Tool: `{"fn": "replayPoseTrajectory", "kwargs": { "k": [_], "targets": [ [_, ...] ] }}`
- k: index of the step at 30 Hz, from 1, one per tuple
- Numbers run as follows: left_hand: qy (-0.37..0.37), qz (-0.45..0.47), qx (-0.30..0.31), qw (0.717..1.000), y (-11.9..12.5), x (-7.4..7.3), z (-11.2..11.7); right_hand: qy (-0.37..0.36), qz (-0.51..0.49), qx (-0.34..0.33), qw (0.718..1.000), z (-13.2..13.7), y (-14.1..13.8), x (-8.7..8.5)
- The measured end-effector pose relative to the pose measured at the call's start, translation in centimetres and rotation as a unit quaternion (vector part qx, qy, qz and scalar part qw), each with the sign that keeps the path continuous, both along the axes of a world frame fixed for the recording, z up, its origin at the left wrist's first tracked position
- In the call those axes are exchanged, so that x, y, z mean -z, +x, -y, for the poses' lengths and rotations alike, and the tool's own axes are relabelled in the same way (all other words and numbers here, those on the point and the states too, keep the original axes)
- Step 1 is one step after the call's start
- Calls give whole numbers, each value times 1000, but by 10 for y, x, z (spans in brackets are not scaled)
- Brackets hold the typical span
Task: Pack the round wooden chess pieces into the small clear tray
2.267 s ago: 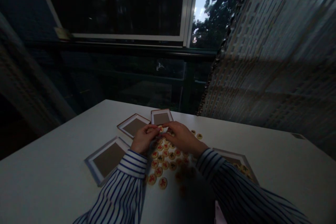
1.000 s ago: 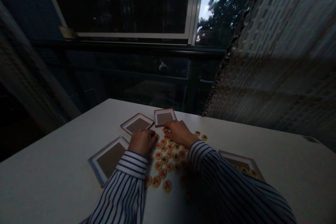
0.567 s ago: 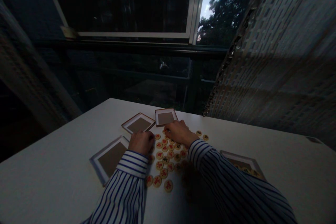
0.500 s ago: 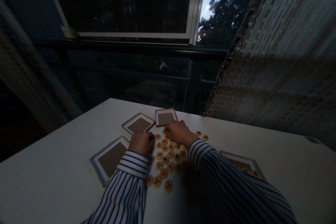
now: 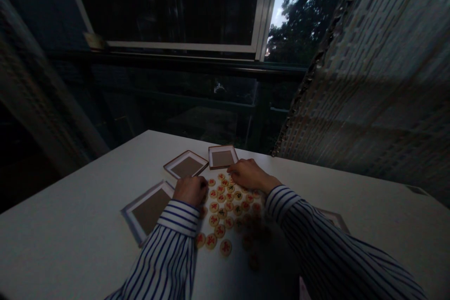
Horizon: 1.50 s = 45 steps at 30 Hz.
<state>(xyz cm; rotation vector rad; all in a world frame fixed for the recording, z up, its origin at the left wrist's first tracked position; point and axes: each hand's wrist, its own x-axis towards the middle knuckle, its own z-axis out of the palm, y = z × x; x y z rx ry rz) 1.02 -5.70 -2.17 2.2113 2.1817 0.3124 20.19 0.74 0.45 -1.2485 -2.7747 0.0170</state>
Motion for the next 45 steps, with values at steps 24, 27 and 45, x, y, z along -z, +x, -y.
{"fn": "replayPoseTrajectory", "kwargs": {
  "k": [24, 27, 45],
  "targets": [
    [0, -8, -11, 1000, 3, -3, 2, 15, 38, -101, 994, 13, 12, 0],
    [1, -6, -13, 1000, 3, -4, 3, 2, 27, -106, 994, 10, 14, 2],
    [46, -2, -8, 999, 12, -12, 5, 32, 126, -89, 988, 6, 1, -9]
  ]
}}
